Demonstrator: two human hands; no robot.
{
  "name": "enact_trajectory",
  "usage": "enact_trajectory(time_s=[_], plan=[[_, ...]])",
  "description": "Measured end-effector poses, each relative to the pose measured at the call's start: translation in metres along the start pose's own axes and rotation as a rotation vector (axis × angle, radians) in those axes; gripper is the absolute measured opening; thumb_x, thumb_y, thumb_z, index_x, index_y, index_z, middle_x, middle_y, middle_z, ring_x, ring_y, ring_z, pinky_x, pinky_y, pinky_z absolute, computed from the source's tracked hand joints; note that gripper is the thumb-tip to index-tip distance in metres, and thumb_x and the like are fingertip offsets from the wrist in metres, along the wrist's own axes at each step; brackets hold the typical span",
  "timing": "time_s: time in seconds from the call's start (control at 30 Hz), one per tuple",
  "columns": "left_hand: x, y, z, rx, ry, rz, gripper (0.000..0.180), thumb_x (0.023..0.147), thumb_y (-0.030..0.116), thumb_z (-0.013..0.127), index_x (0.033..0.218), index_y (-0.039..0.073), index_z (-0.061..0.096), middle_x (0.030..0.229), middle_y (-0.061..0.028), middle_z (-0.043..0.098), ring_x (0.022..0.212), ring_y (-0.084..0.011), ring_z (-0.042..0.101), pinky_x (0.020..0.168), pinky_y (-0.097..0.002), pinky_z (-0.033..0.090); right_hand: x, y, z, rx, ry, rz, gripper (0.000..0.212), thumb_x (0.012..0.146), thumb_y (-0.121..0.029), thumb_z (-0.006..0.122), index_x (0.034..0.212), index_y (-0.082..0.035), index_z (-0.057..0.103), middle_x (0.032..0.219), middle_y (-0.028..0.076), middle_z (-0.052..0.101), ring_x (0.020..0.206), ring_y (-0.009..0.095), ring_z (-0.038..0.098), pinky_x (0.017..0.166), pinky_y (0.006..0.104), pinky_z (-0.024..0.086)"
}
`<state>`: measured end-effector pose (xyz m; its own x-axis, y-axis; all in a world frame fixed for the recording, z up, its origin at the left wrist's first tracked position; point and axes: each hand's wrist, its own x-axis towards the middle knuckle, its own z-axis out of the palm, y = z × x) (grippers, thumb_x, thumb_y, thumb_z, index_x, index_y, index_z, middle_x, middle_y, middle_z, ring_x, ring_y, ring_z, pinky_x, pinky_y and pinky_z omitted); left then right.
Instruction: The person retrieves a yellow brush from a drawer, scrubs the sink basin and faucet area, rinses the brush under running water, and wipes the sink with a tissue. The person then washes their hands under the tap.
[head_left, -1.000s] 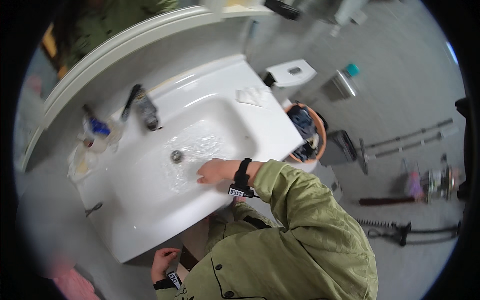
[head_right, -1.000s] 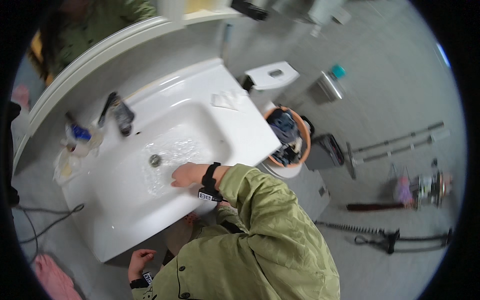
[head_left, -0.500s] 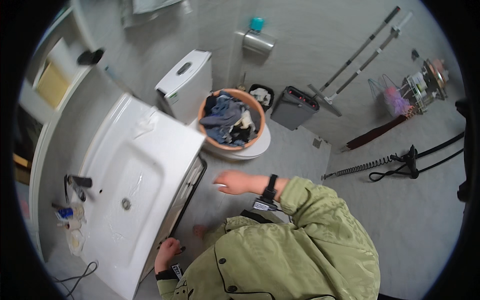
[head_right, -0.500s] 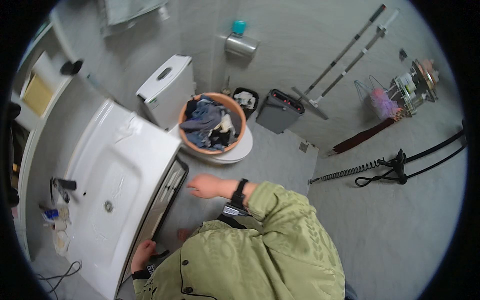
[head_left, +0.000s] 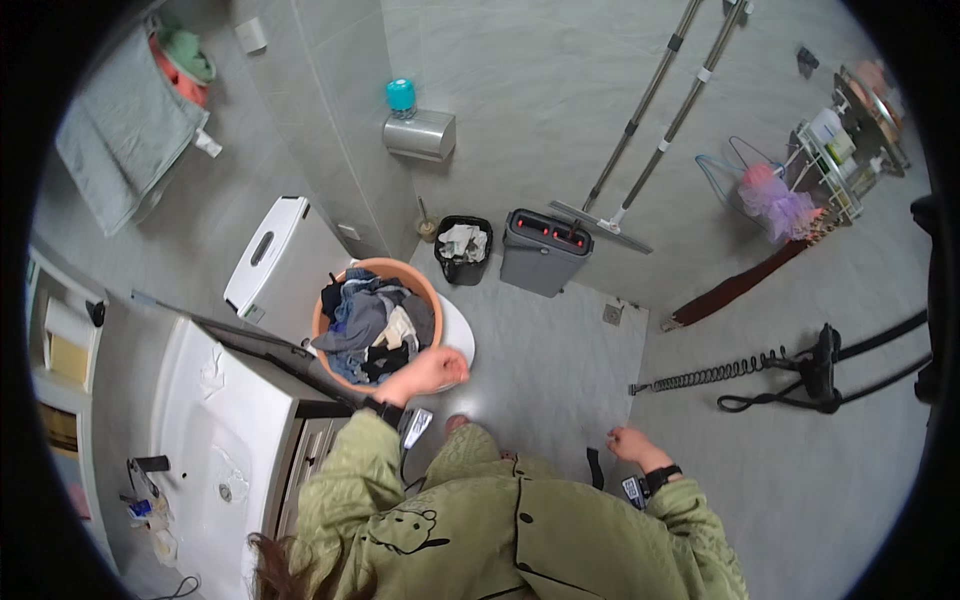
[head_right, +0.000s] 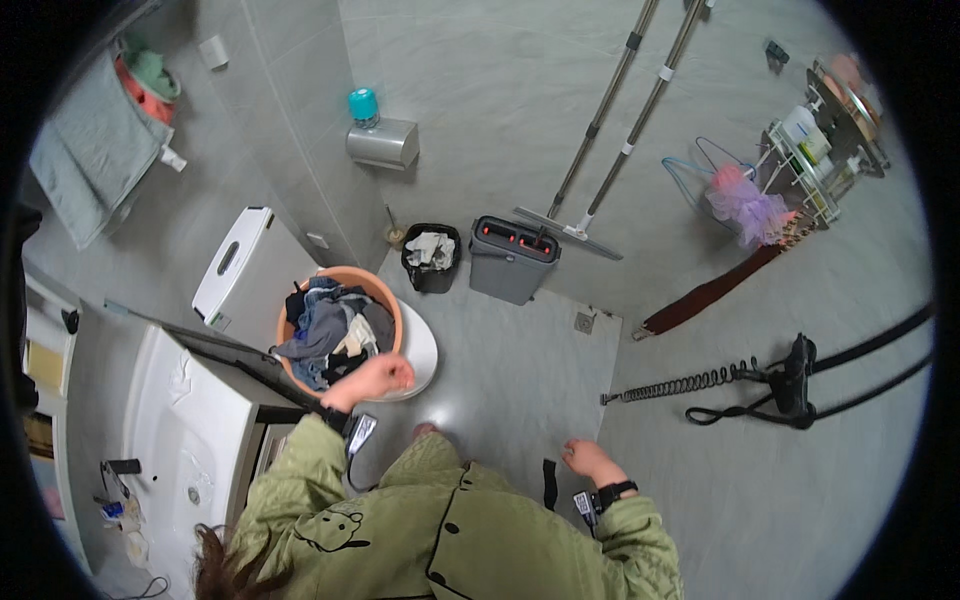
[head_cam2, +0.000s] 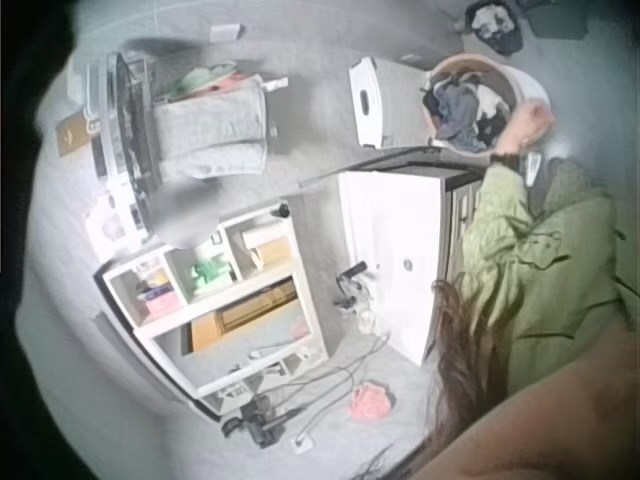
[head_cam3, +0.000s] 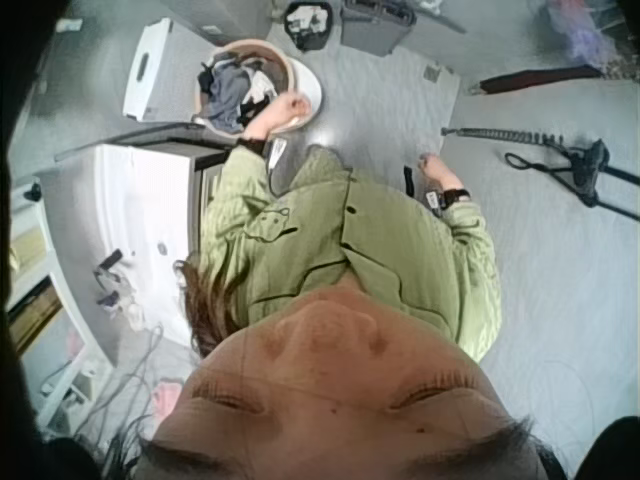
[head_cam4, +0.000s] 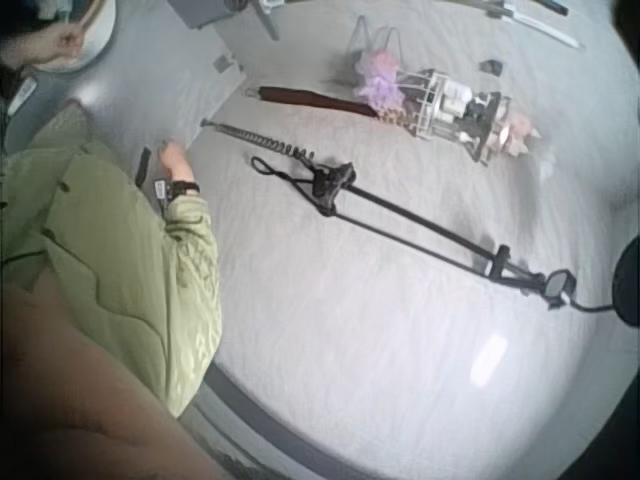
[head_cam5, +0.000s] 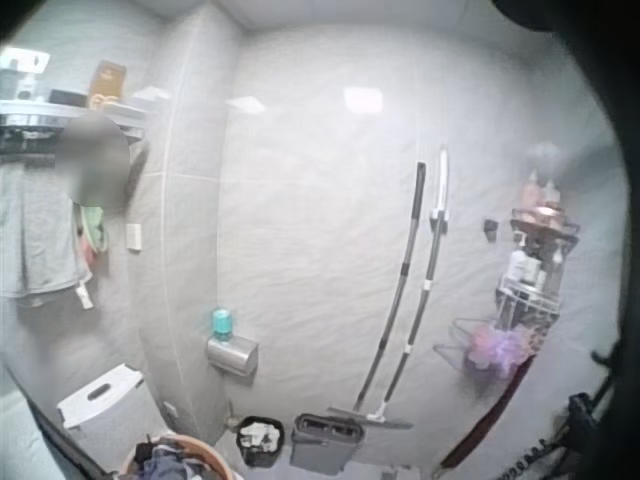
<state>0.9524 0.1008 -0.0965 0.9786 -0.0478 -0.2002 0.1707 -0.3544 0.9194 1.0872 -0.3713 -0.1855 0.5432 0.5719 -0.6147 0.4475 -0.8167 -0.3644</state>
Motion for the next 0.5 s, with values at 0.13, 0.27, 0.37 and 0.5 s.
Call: enact_trajectory(time_s=[0.13,0.27,0.37,0.5], plan=[[0.188,-0.001,-0.086,-0.259,0.039,-0.06,0.005,0.08,0.003,0.066,0.085,0.001,0.065,0.076,-0.0004,0.064,0.069,-0.0079,0.058,0.063,-0.0228,0.047,0.032,0.072,-0.019,0.172,0.057,0.226,0.036,0.081,-0.032,0.057,0.104,-0.006,0.064,0.099,0.018,0.065,0.096,0.037,0.059,0.083,0.0436,0.048],[0.343,-0.026,-0.19,-0.01,0.228,-0.192,0.011,0.076,0.003,0.069,0.086,0.005,0.068,0.071,-0.0001,0.063,0.067,-0.0076,0.057,0.062,-0.0248,0.047,0.05,0.143,-0.035,0.335,0.095,0.45,0.035,0.081,-0.033,0.056,0.103,-0.008,0.065,0.1,0.019,0.064,0.097,0.039,0.058,0.084,0.0437,0.047],[0.436,-0.033,-0.257,0.341,0.605,-0.263,0.026,0.069,0.008,0.072,0.095,0.01,0.065,0.076,-0.0078,0.064,0.074,-0.0221,0.062,0.067,-0.0349,0.049,0.053,0.18,-0.046,0.245,0.146,0.407,0.033,0.081,-0.031,0.053,0.097,-0.005,0.067,0.095,0.019,0.065,0.093,0.037,0.06,0.081,0.043,0.048],[0.499,-0.033,-0.298,0.584,0.912,-0.525,0.042,0.071,0.014,0.066,0.112,0.013,0.057,0.093,-0.0142,0.066,0.091,-0.0334,0.061,0.079,-0.043,0.049,0.061,0.193,-0.071,0.647,0.002,0.842,0.028,0.079,-0.023,0.052,0.082,0.0,0.067,0.077,0.015,0.067,0.063,0.025,0.065,0.061,0.0361,0.052]])
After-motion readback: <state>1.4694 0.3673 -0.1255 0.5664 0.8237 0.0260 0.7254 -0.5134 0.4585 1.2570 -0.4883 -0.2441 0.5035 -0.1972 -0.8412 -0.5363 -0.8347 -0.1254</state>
